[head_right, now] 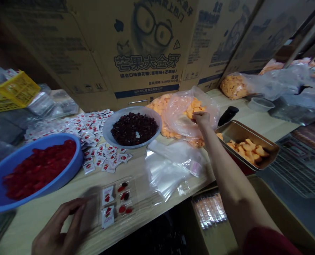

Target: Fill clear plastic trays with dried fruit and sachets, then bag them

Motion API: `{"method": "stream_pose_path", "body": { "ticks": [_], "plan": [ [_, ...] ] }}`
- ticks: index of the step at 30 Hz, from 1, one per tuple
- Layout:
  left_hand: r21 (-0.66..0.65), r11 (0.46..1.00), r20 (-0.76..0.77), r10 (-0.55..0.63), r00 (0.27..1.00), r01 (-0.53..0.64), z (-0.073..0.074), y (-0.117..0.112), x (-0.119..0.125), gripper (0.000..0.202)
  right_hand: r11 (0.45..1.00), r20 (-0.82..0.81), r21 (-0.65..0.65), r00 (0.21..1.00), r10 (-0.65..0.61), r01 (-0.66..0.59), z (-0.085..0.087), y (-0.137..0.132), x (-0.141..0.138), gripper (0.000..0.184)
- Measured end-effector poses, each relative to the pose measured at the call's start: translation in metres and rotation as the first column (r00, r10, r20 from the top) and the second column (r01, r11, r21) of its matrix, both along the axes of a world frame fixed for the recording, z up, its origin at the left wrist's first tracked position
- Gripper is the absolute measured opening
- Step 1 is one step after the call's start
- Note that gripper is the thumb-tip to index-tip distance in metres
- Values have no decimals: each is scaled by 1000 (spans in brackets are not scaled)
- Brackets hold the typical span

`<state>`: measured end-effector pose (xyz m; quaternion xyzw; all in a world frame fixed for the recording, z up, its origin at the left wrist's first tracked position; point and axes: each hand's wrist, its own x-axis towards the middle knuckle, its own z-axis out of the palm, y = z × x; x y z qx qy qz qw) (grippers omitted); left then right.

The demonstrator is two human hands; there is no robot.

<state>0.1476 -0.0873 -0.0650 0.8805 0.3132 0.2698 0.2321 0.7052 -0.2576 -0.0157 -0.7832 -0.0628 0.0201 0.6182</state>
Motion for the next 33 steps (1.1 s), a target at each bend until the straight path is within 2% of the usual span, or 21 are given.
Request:
{"method": "stream_pose_path", "body": {
  "ticks": [3,5,8,11,14,16,18,20,22,24,28,30,32,33],
  "plan": [
    [-96,995,79,40,996,-32,3,-3,11,22,993,-24,107,998,53,-50,21,-26,-41,13],
    [-164,986,142,47,989,-23,13,-10,21,19,957,-51,210,976,213,-198,23,-30,-90,21],
    [-260,965,214,15,977,42,34,-21,36,16,834,-145,305,843,517,-459,6,-13,-184,33],
    [-369,919,221,-62,973,142,46,-20,37,27,675,-257,359,627,736,-645,-19,22,-280,34],
    [-412,892,166,-127,978,185,44,-13,18,35,506,-280,431,423,862,-747,-43,55,-356,32],
    [-433,889,126,-106,986,151,37,-11,-1,30,420,-253,448,338,906,-790,-56,71,-386,29],
    [-450,889,95,-47,994,85,28,-11,-19,24,362,-207,416,301,931,-834,-66,79,-403,24],
    [-453,891,63,-1,998,29,19,-12,-32,22,325,-148,317,292,945,-891,-73,81,-411,19],
    [-451,892,23,15,1000,-3,13,-15,-40,21,321,-77,165,313,947,-932,-76,79,-414,19],
    [-431,902,-20,16,1000,-23,9,-18,-44,20,350,-13,39,350,937,-936,-76,75,-414,23],
    [-234,971,-123,22,992,-51,9,-25,-41,20,427,90,-23,424,901,-904,-68,66,-411,25],
    [-118,991,-192,32,981,-55,10,-27,-37,20,443,140,-52,432,891,-895,-64,63,-411,24],
    [-39,997,-265,47,963,-59,8,-27,-34,21,401,180,-89,382,907,-912,-61,61,-413,26],
    [-6,998,-294,57,954,-62,7,-26,-33,21,354,187,-106,331,925,-929,-61,61,-416,27]
  ]
}}
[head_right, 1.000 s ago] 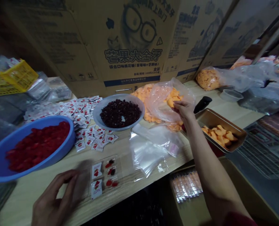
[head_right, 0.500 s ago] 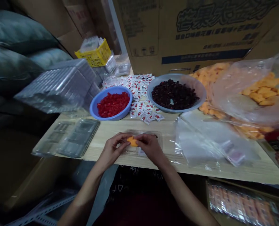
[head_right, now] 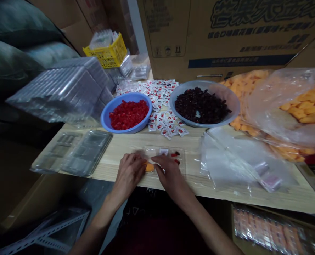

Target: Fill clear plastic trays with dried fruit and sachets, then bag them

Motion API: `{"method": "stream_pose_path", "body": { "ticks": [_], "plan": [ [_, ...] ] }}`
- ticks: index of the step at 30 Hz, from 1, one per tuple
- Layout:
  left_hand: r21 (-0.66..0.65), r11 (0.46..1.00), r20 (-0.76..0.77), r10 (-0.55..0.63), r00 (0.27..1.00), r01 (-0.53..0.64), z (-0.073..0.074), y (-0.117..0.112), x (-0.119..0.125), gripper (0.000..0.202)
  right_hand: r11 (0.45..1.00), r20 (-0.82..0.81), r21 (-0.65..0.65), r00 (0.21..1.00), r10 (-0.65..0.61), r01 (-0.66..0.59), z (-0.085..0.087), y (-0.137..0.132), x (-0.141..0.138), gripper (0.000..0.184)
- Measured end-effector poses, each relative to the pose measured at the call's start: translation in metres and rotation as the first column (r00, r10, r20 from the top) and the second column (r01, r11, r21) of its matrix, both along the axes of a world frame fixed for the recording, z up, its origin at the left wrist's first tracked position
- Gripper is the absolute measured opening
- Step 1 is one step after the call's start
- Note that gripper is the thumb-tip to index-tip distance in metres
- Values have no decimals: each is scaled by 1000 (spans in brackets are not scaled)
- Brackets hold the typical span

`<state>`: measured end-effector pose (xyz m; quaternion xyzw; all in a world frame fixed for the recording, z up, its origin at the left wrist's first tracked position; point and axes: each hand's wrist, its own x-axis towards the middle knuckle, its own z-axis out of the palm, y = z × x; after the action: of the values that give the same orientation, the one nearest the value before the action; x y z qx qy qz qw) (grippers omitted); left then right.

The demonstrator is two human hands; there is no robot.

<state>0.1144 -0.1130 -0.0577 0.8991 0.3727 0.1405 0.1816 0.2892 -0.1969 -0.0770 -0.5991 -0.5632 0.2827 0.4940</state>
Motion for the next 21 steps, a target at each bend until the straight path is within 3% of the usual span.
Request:
{"method": "stream_pose_path", "body": {
  "ticks": [2,4,6,8,9,11,13,14,15,16,18,20,21],
  "plan": [
    [44,999,-43,-2,999,4,-2,3,0,21,994,17,-9,994,107,-107,-2,0,-6,30],
    [55,998,-35,-20,999,22,-1,4,-1,22,991,-16,-16,992,129,-129,-3,2,-11,30],
    [56,998,68,-36,997,33,4,1,2,28,999,-127,-25,992,23,-27,0,4,-11,22],
    [53,996,220,-75,973,65,11,-7,12,38,993,-352,-75,930,-108,87,9,5,-7,15],
    [53,992,274,-122,954,112,14,-12,21,45,987,-497,-108,853,-160,123,15,5,-3,16],
    [84,961,288,-277,917,264,16,-22,42,57,976,-759,-158,615,-217,148,31,-1,6,22],
    [164,907,222,-416,882,387,11,-27,64,65,972,-892,-158,396,-216,172,46,-13,14,30],
    [206,891,186,-441,878,405,6,-26,73,66,972,-914,-149,349,-207,184,53,-22,19,33],
    [241,888,156,-434,887,392,0,-24,81,64,975,-914,-139,355,-194,176,59,-33,25,37],
    [265,894,131,-405,905,362,-6,-21,86,60,980,-894,-129,409,-181,153,65,-46,32,40],
    [289,915,98,-321,942,282,-18,-9,88,50,980,-777,-142,598,-196,137,75,-78,57,44],
    [292,925,103,-284,953,244,-25,6,79,44,944,-525,-163,785,-329,286,85,-117,98,48],
    [283,927,118,-289,950,247,-26,13,72,43,891,-352,-141,819,-453,432,91,-139,125,49]
  ]
}}
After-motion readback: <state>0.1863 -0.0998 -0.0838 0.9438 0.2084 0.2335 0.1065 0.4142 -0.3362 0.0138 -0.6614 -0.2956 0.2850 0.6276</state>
